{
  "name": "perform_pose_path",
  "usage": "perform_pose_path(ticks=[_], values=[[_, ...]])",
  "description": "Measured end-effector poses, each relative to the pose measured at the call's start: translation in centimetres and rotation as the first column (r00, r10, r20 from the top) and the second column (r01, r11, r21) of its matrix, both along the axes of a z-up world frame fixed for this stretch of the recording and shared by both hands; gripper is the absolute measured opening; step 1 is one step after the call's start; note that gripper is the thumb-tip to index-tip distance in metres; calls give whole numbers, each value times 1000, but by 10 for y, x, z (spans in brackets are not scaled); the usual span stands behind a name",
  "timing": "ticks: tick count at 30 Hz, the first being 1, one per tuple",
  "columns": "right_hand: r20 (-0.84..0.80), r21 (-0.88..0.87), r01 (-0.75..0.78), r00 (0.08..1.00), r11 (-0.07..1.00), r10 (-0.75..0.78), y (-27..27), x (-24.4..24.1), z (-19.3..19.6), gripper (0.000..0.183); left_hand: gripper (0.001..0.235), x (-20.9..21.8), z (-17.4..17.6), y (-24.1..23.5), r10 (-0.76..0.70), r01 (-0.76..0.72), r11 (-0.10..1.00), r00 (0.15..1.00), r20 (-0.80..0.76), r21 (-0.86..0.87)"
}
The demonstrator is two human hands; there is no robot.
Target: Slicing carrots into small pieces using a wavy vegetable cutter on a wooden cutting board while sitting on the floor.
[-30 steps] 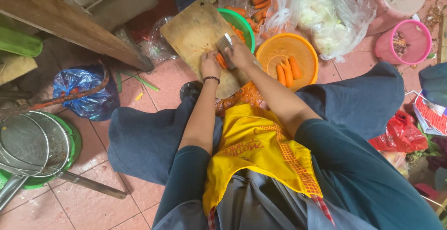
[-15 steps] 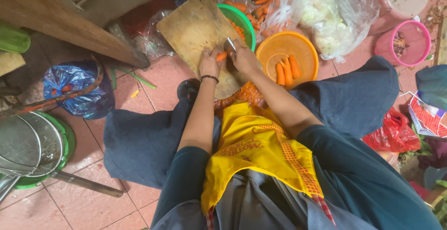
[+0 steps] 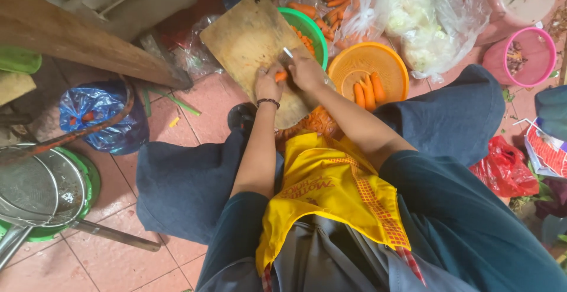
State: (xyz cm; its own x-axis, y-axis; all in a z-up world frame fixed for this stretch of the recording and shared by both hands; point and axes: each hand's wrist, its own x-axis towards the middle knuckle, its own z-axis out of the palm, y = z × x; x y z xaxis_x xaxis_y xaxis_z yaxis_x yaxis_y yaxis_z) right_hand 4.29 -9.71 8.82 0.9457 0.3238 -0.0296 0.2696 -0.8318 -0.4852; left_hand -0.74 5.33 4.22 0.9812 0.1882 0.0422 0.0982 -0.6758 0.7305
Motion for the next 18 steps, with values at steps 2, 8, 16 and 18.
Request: perform_pose_path(ticks=[2,8,16,18], values=[[-62,9,5,998,1000,-4,-3,5,7,41,38,0,4,0,12,-11,1000,1000,5,-21],[-38,-74,-39,999,996,37,10,-10,7,34,34,0,-7,1,33,-33,999,999,7,-15],[-18,-147,2,1000,989,-5,17,-10,26,42,33,2,6,2,42,-42,998,999,17,-46],[-80,-70,-44,996,997,38,10,-5,44,44,32,0,5,1,76,-75,992,997,6,-104]])
